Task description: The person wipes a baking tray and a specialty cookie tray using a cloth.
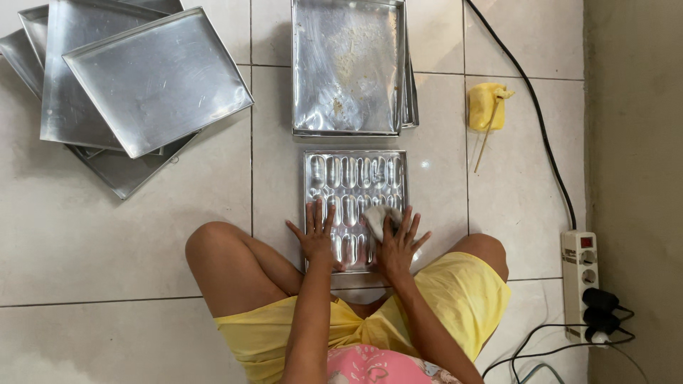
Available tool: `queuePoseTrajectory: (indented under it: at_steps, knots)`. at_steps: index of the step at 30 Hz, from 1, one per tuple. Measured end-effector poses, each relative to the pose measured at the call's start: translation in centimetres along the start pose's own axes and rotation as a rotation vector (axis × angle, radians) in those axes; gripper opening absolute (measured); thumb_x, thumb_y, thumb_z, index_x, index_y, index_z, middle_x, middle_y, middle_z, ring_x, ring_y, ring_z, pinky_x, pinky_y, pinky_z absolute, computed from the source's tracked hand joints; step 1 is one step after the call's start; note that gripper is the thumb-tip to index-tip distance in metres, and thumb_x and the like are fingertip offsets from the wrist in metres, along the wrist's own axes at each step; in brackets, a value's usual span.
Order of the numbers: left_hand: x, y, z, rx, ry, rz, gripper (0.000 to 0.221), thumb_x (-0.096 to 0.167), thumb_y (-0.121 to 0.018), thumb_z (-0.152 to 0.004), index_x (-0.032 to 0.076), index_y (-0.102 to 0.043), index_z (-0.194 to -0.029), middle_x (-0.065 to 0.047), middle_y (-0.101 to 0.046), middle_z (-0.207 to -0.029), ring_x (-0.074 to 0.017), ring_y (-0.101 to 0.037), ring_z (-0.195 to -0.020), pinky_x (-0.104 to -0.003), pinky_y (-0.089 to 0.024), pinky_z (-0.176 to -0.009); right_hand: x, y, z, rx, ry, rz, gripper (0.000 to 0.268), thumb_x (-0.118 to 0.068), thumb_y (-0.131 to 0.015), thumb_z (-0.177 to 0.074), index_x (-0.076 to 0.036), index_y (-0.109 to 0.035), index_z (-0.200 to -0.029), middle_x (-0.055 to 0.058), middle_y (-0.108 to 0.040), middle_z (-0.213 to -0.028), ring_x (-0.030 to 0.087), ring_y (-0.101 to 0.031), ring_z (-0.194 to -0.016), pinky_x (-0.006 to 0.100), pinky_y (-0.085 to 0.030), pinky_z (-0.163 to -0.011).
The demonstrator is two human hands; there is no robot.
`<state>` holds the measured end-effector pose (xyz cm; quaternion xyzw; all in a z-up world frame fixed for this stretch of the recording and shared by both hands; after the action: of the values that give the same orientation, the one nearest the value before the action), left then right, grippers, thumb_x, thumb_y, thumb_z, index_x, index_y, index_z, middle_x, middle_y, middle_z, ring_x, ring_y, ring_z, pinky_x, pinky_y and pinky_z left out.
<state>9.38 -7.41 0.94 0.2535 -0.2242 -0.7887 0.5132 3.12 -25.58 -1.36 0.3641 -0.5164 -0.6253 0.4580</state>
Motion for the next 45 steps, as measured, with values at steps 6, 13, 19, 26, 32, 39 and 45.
queuePoseTrajectory:
  at_steps: [6,13,19,26,32,39,45]
  knots:
    - [0.1,-0.1,-0.3,-0.009,0.005,0.005,0.163,0.079,-0.085,-0.054,0.031,0.031,-0.159,-0.007,0.035,-0.169,-0.0342,0.031,-0.156,-0.086,0.000,-0.112,-3.0,4.0,-13.4,0.124,0.028,-0.127,0.070,-0.038,-0.069,-0.093,-0.018,-0.047,-0.157,0.020,0.008,-0.176,0.047,0.012,-0.158,0.081,0.011,-0.114]
    - [0.1,-0.1,-0.4,-0.025,0.005,0.026,0.161,0.079,-0.084,-0.058,0.030,0.032,-0.158,-0.007,0.035,-0.169,-0.0341,0.032,-0.155,-0.087,0.000,-0.112,-3.2,1.9,-3.8,0.125,0.079,-0.014,0.078,-0.041,-0.074,-0.087,-0.026,-0.045,-0.157,0.022,-0.002,-0.176,0.049,0.002,-0.159,0.081,0.007,-0.115]
    - [0.2,-0.7,-0.9,-0.008,0.000,0.028,0.159,0.078,-0.084,-0.059,0.031,0.031,-0.159,-0.007,0.034,-0.170,-0.0343,0.030,-0.156,-0.087,-0.001,-0.112,-2.5,-1.3,2.2,-0.012,0.090,-0.016,0.088,-0.047,-0.078,-0.078,-0.035,-0.041,-0.157,0.020,0.001,-0.175,0.046,0.005,-0.159,0.080,0.007,-0.117]
    - [-0.5,1.3,1.3,-0.018,0.014,0.053,0.152,0.069,-0.085,-0.067,0.033,0.030,-0.159,-0.005,0.035,-0.170,-0.0333,0.032,-0.155,-0.086,0.002,-0.112,-5.2,1.4,-12.7,0.119,0.122,-0.090,0.071,-0.052,-0.063,-0.093,-0.026,-0.046,-0.157,0.020,0.003,-0.176,0.048,0.006,-0.159,0.081,0.009,-0.115]
    - [-0.6,2.0,2.2,0.021,0.023,0.106,0.133,0.051,-0.081,-0.085,0.036,0.029,-0.159,-0.004,0.035,-0.170,-0.0328,0.034,-0.155,-0.087,0.004,-0.111,-5.7,2.0,-5.1,0.111,0.191,-0.109,0.075,-0.063,-0.052,-0.097,-0.020,-0.044,-0.158,0.021,-0.004,-0.175,0.048,0.001,-0.159,0.080,0.010,-0.115]
    - [-0.4,0.0,0.2,0.035,0.030,0.086,0.099,0.038,-0.057,-0.105,0.039,0.026,-0.160,-0.001,0.033,-0.171,-0.0309,0.032,-0.156,-0.084,0.003,-0.113,-4.2,-2.7,3.4,-0.065,0.198,-0.109,0.068,-0.043,-0.056,-0.093,-0.035,-0.039,-0.159,0.017,0.002,-0.176,0.046,0.007,-0.159,0.080,0.007,-0.115]
    - [-1.3,3.0,3.6,0.017,0.012,0.090,0.104,0.039,-0.061,-0.103,0.038,0.027,-0.159,-0.003,0.035,-0.170,-0.0325,0.033,-0.155,-0.086,0.003,-0.112,-7.6,0.7,-11.4,0.102,0.192,-0.213,0.067,-0.042,-0.057,-0.096,-0.028,-0.041,-0.160,0.019,0.003,-0.175,0.048,0.008,-0.158,0.084,0.005,-0.113]
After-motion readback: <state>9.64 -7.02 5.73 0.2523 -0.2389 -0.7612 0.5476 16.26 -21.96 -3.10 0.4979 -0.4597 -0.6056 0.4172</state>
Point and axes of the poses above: each hand's wrist, its own z-axis away from the middle knuckle, its own y-axis out of the back of the hand, x = y × z, the point moved 5 cm from there along -z, towards the middle knuckle
